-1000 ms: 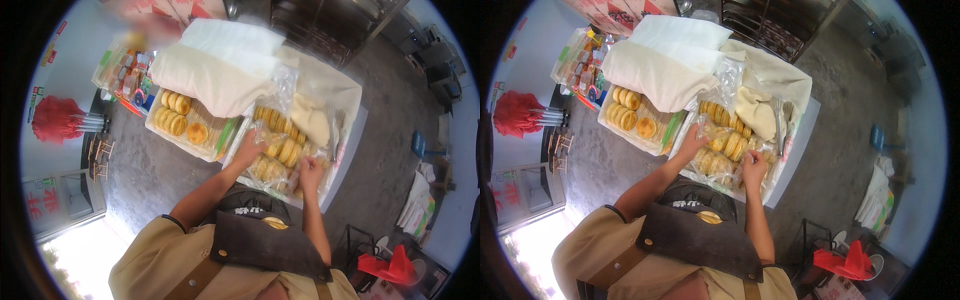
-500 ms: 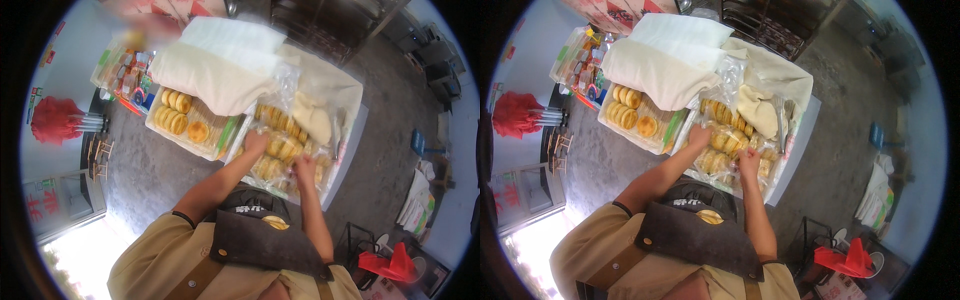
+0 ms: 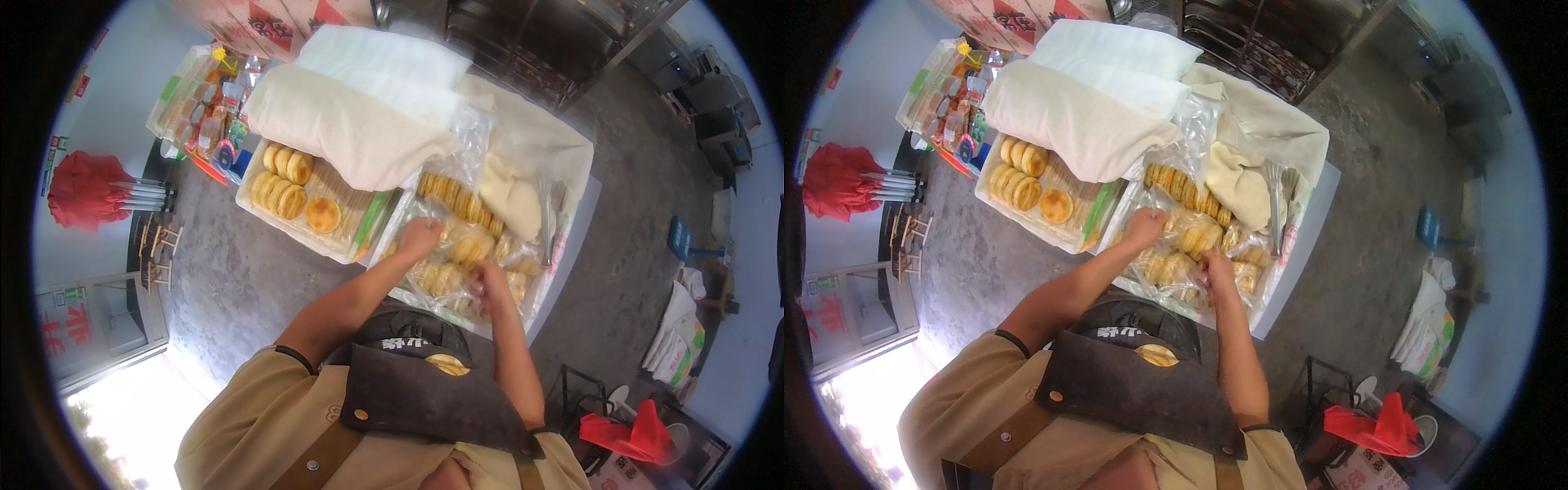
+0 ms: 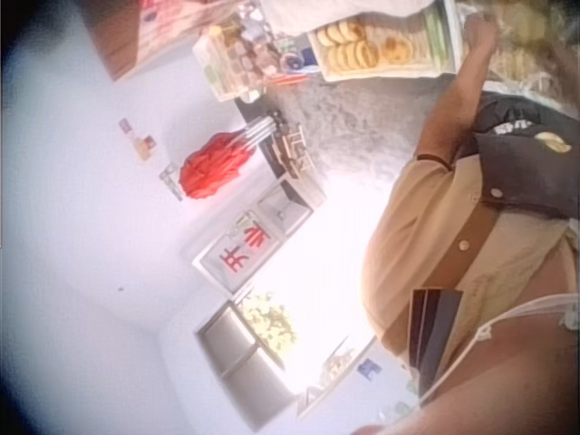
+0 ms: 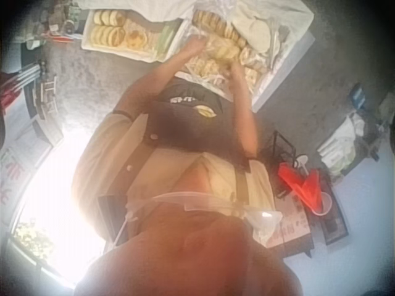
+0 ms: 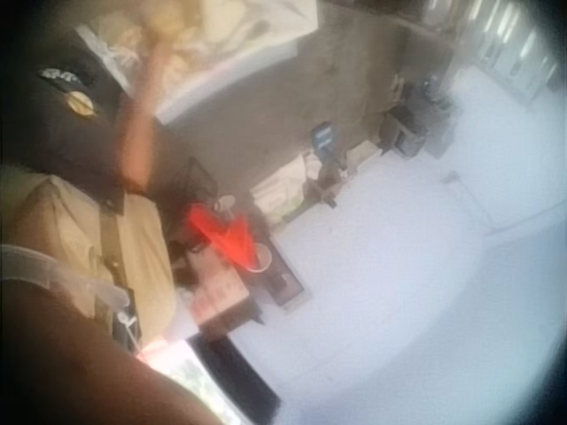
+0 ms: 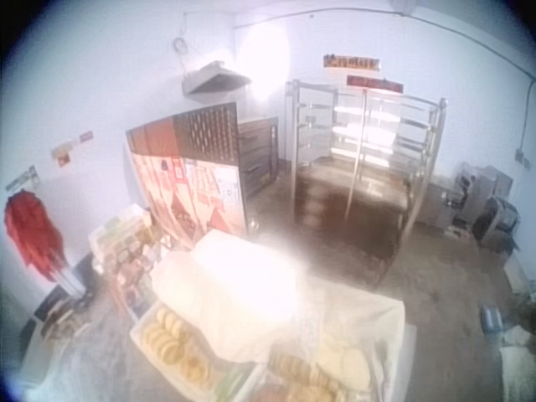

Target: The person places round baked goods into clear plastic bags and arranges them in a white tray. They use tongs to transfer items from a cloth-covered tray to the packaging tray, then seal the bags and cover the tray with a white cloth.

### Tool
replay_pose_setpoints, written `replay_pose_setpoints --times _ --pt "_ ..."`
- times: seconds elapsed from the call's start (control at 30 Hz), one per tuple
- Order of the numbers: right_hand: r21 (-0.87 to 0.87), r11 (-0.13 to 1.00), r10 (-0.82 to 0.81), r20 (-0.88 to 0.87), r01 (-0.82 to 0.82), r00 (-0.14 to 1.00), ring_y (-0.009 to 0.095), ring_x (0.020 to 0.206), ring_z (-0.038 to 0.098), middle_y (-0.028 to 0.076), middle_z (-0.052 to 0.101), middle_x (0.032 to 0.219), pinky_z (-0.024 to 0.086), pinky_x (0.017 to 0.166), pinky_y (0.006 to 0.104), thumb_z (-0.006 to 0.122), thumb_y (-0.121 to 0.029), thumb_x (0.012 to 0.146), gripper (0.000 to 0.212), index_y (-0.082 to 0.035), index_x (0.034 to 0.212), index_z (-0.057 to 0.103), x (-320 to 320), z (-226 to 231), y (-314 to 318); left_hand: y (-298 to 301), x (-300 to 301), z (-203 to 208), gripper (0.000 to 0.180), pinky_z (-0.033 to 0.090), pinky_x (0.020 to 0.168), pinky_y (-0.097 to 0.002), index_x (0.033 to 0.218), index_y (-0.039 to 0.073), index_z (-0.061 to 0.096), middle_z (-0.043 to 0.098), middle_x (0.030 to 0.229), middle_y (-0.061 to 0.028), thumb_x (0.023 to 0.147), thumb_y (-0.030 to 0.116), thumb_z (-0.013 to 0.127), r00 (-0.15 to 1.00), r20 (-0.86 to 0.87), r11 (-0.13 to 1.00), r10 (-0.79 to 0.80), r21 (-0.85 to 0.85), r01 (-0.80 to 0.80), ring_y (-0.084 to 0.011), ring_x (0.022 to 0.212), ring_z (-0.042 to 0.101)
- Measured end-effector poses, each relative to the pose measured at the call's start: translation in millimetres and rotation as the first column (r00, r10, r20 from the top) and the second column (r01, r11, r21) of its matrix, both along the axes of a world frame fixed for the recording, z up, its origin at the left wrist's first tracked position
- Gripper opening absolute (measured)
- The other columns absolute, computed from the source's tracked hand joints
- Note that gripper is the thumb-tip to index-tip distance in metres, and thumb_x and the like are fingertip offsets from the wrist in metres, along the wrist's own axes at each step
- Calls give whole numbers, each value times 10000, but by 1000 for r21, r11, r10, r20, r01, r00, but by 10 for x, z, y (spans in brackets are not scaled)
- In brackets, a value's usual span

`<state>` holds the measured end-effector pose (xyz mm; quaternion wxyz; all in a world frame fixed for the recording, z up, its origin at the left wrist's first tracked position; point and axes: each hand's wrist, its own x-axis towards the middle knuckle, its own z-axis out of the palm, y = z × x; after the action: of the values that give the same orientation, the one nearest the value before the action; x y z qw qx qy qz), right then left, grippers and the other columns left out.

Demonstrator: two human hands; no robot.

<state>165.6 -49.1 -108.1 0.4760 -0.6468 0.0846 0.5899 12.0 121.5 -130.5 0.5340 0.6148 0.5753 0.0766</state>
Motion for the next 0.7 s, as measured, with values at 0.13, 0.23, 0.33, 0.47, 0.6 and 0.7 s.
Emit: replay_pose_setpoints --times 0.13,0.23,0.33,0.47,0.6,0.7 --pt "47 985 159 90 -164 983 164 465 463 10 524 642 368 433 331 663 -284 987 218 -101 874 626 82 -36 43 91 -91 -162 388 539 909 -462 1091 -37 751 735 1114 -255 960 315 655 995 82 998 53 24 -55 -365 1041 703" --pt "-66 941 325 445 -331 834 216 542 535 39 550 672 432 486 392 660 -279 991 240 -52 915 649 68 -61 92 119 -107 -231 421 560 881 -441 1246 -29 683 737 1158 -183 1014 317 623 969 137 970 204 -163 -181 -286 1024 708" --pt "-170 880 408 747 -443 525 351 691 606 123 588 754 496 636 483 665 -207 963 212 2 934 644 29 -24 131 171 -42 -187 509 561 992 -462 1402 -2 587 685 1321 -164 1069 381 547 836 345 802 427 -572 -173 -302 1150 685" --pt "-172 842 283 947 -512 148 475 945 602 225 577 985 496 822 545 647 -63 917 116 39 966 616 -116 145 186 244 1 3 550 536 1089 -484 1471 31 545 649 1414 -148 1115 437 439 777 406 595 481 -802 51 -306 1291 644" --pt "-176 851 258 961 -494 102 476 1031 583 242 534 1093 477 861 546 604 -19 927 166 42 1080 581 -219 297 334 218 -30 187 558 519 1112 -494 1502 46 530 636 1446 -141 1117 439 435 758 429 577 491 -812 86 -302 1340 620" --pt "-82 917 138 984 -392 117 487 1019 570 248 544 1061 465 874 533 580 -14 946 139 46 1069 560 -227 341 405 182 -57 278 561 509 1119 -494 1508 48 525 627 1459 -140 1108 434 457 758 444 642 478 -766 44 -297 1345 614"
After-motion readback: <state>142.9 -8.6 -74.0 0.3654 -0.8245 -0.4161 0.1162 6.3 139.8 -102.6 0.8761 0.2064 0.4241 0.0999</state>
